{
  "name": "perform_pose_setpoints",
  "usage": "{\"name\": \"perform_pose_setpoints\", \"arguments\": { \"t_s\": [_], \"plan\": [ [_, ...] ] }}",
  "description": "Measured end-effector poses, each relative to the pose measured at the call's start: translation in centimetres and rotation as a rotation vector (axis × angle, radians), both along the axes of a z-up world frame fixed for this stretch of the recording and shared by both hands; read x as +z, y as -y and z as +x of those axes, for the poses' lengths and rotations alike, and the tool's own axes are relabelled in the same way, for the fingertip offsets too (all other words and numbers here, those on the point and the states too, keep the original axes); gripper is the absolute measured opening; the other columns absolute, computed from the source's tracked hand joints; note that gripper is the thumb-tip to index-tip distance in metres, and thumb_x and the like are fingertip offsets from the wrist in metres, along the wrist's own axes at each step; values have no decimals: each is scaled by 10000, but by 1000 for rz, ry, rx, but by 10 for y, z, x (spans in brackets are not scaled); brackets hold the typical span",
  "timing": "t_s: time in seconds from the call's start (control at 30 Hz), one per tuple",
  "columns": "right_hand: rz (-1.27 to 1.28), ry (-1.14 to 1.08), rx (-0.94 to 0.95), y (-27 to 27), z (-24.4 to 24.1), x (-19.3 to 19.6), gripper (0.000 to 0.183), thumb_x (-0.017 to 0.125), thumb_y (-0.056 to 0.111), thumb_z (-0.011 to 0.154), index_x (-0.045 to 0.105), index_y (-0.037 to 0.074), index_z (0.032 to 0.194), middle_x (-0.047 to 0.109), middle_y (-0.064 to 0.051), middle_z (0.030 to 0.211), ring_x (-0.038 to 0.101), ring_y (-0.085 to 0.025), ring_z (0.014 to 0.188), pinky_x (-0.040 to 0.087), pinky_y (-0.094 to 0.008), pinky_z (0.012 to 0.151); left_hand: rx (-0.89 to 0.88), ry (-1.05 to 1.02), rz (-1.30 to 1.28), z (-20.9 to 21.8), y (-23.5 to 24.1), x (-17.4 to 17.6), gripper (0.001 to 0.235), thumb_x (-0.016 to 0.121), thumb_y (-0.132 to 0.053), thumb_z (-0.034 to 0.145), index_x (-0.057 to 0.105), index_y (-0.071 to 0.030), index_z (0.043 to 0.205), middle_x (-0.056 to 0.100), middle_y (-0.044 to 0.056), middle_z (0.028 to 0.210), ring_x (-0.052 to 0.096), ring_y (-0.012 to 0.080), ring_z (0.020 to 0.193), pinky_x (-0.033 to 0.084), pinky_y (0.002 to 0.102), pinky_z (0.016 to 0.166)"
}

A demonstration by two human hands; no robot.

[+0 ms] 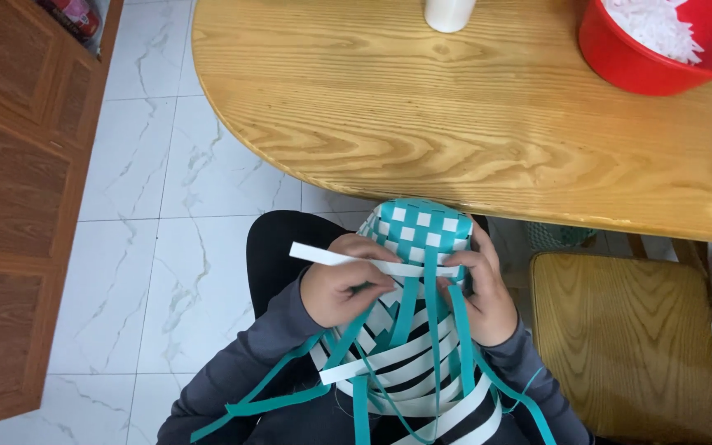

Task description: Tucking the ends of plastic strips into a woven basket to secure the structure and finish the edges.

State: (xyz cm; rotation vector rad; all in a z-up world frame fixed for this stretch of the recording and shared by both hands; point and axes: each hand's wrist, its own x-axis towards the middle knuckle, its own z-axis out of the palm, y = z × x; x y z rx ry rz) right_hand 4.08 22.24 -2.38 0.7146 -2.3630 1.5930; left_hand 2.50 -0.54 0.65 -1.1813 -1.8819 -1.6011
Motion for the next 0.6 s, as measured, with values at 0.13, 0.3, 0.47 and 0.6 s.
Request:
{"name": "perform_pose_setpoints", "arguments": {
  "t_s": [0.13,0.3,0.47,0.6],
  "plan": [
    [-2,-3,2,1,0,2,185,610,99,878,520,156,1029,259,-229,1504,326,-476,1341,293,-625,1028,57,-92,-66,10,-1,13,74,690,-21,809,648,-54,758,665,181,957,630,354,727,491,438,616],
    [-28,-40,52,0,-3,1,162,604,57,867,547,132,998,249,-249,1503,302,-492,1346,265,-630,1037,44,-145,-118,18,-2,-5,119,578,-114,905,683,-115,848,666,116,1021,648,299,824,489,432,711],
    [-75,-19,95,-7,-5,-2,130,632,65,844,572,132,937,267,-231,1507,308,-472,1355,259,-611,1042,-26,-142,-39,17,-7,-12,217,492,-23,894,603,-58,1077,655,164,1083,655,324,902,518,462,761],
    [-133,5,146,-12,-7,-5,113,662,73,821,596,137,888,260,-212,1515,305,-438,1371,242,-595,1057,-166,61,198,14,-6,-31,725,426,132,796,65,17,1415,566,331,1212,632,445,997,539,573,813]
  ]
}}
